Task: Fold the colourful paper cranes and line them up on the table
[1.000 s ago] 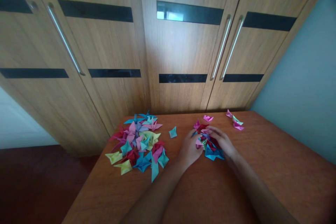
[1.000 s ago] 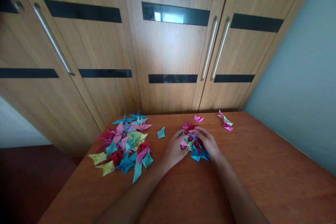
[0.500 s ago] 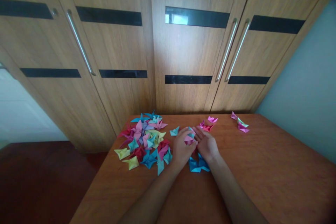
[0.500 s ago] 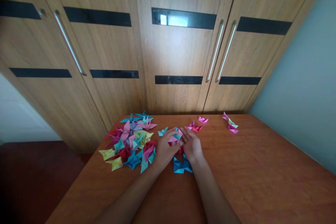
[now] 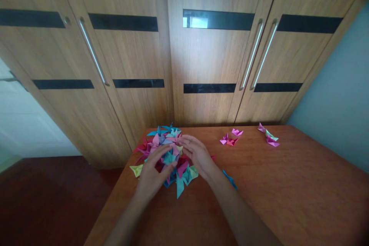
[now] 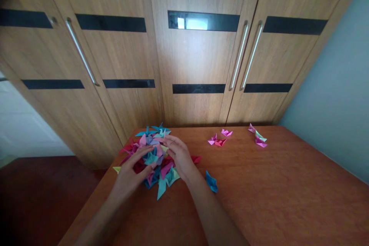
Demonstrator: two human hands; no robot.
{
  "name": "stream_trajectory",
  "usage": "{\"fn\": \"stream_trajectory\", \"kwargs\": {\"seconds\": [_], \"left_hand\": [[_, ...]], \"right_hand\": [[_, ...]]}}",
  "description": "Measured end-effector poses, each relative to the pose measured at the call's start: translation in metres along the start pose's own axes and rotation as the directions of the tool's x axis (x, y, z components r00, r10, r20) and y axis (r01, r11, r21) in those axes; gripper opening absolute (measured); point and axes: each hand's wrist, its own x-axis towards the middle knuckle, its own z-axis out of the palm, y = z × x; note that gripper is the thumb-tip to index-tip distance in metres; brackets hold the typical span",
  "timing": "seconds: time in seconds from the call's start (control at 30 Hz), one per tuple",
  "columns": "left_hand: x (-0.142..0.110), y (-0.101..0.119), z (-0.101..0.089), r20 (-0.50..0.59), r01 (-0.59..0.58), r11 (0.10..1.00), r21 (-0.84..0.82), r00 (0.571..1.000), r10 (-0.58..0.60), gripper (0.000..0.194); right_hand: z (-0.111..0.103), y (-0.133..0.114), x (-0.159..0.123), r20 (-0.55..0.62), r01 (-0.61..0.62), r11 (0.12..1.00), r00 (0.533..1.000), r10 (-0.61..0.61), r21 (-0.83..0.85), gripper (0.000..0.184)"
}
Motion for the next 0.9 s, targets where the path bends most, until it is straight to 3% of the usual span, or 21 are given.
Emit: {"fn": "stream_trajectory", "kwargs": {"seconds": [0.1,0.2,0.33,0.43,0.53,0.67,0.8,0.9], "left_hand": [[-0.01,-0.015,-0.01,0.058,-0.026,0.979,0.204,0.998,0.014,0.038],[-0.014,-0.014,-0.008,0.099,-0.124,0.928,0.35,0.991,0.095,0.039],[-0.013,0.015,0.007,0.194,-0.277,0.861,0.427,0.958,0.212,0.047],[-0.01,0.044,0.027,0.358,-0.381,0.833,0.4,0.902,0.241,0.062],[-0.003,0.063,0.056,0.492,-0.457,0.817,0.35,0.833,0.255,0.075],[0.013,0.069,0.095,0.545,-0.477,0.788,0.389,0.809,0.22,0.061],[0.028,0.065,0.121,0.587,-0.455,0.772,0.444,0.799,0.133,0.042],[0.035,0.062,0.128,0.634,-0.459,0.771,0.442,0.768,0.094,0.029]], "right_hand": [[-0.024,-0.009,-0.013,-0.006,0.04,0.986,0.999,-0.042,-0.162,0.032],[-0.063,-0.023,-0.033,-0.037,0.109,0.926,0.991,-0.131,-0.362,0.038],[-0.12,-0.042,-0.071,-0.045,0.095,0.714,0.984,-0.174,-0.694,0.051],[-0.148,-0.046,-0.099,0.017,0.057,0.466,0.996,-0.089,-0.883,0.066],[-0.151,-0.036,-0.117,0.082,0.091,0.198,0.995,-0.052,-0.976,0.077],[-0.131,-0.013,-0.117,0.154,0.148,-0.061,0.983,-0.1,-0.987,0.074],[-0.115,0.001,-0.107,0.182,0.153,-0.177,0.971,-0.158,-0.972,0.055],[-0.116,0.002,-0.102,0.164,0.129,-0.177,0.966,-0.201,-0.976,0.042]]}}
